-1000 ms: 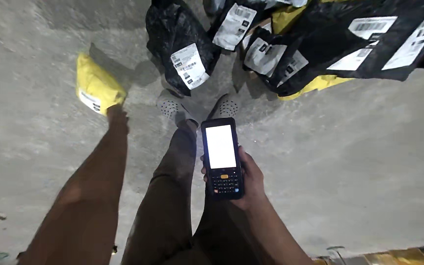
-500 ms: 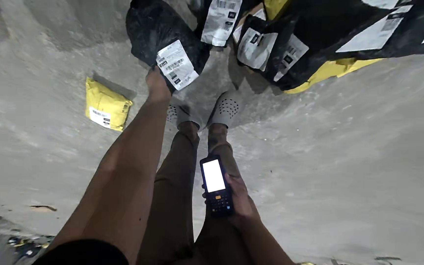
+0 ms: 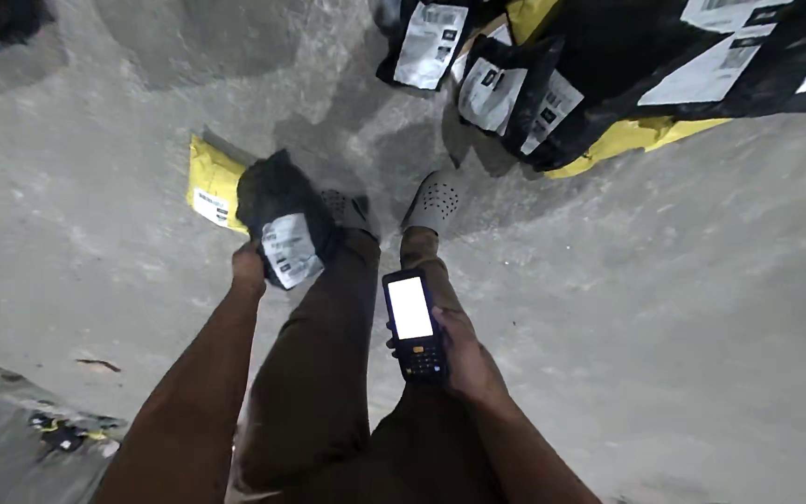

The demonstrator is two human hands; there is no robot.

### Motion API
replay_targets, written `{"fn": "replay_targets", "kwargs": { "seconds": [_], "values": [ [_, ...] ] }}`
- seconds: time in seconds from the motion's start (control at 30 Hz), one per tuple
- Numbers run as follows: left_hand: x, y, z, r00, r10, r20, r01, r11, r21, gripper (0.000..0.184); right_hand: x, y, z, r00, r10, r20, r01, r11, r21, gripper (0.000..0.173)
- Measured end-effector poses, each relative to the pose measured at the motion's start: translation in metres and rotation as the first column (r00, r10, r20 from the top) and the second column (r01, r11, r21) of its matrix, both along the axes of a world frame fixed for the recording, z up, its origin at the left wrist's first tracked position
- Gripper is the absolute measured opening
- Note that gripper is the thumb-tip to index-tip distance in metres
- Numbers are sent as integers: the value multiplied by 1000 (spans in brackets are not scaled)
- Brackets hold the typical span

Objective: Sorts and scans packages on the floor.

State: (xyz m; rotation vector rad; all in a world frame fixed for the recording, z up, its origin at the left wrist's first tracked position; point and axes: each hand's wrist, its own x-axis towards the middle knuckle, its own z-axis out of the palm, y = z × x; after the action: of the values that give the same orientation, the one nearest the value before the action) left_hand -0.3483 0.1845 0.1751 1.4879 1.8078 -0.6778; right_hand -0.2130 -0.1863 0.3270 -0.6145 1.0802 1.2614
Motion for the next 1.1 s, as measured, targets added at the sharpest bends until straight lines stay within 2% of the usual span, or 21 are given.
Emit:
{"fn": "replay_targets", "kwargs": {
  "seconds": [0.07, 0.13, 0.2, 0.27, 0.3, 0.37, 0.4, 0.43, 0.5, 0.63, 0.73, 0.83, 0.9, 1.0, 1.03, 1.1],
  "values": [
    [-70, 4, 28, 985, 78, -156, -67, 995, 75, 51, 8, 10, 6, 999, 19, 49, -22, 998, 56, 71],
    [-131, 8, 44, 944, 87, -318, -62, 994, 88, 56, 15, 22, 6, 992, 48, 114, -60, 992, 108, 87],
    [-186, 13, 59, 868, -103, -485, 84, 995, -61, 55, 20, 38, 6, 979, 104, 177, -126, 985, 121, 90],
    [-228, 19, 74, 737, -350, -578, 205, 931, -301, 45, 21, 56, 3, 968, 140, 207, -167, 978, 123, 85],
    [-247, 24, 77, 731, -330, -596, 164, 934, -316, 45, 20, 67, 0, 964, 149, 218, -180, 975, 131, 84],
    [-285, 34, 70, 797, -55, -601, -79, 978, -194, 40, 14, 93, -8, 956, 161, 246, -200, 970, 140, 84],
    [-305, 36, 65, 802, 73, -594, -205, 966, -158, 37, 10, 108, -11, 946, 183, 266, -224, 965, 133, 81],
    [-323, 37, 60, 797, 137, -589, -288, 942, -171, 35, 3, 125, -13, 940, 200, 277, -242, 963, 123, 78],
    [-359, 32, 56, 797, 148, -585, -354, 900, -254, 34, -15, 161, -17, 943, 201, 265, -242, 961, 131, 72],
    [-383, 28, 35, 862, 72, -502, -319, 847, -426, 34, -55, 236, -14, 954, 185, 238, -231, 955, 184, 65],
    [-376, 35, 17, 919, -118, -376, -136, 801, -583, 31, -86, 283, -9, 956, 194, 220, -239, 950, 201, 66],
    [-369, 52, -9, 960, -104, -260, -82, 785, -614, 36, -118, 322, -19, 962, 198, 186, -232, 955, 186, 68],
    [-364, 72, -26, 975, -154, -162, 18, 776, -631, 39, -145, 348, -30, 980, 194, 52, -199, 974, 108, 61],
    [-360, 102, -56, 975, -203, -91, 103, 774, -625, 39, -187, 380, -52, 964, 177, -200, -179, 984, 10, 65],
    [-357, 112, -69, 973, -218, -73, 129, 780, -613, 38, -200, 389, -61, 950, 183, -252, -189, 982, -3, 65],
    [-359, 122, -95, 940, -340, 12, 286, 770, -571, 33, -225, 398, -76, 942, 163, -292, -166, 986, 15, 65]
  ]
}}
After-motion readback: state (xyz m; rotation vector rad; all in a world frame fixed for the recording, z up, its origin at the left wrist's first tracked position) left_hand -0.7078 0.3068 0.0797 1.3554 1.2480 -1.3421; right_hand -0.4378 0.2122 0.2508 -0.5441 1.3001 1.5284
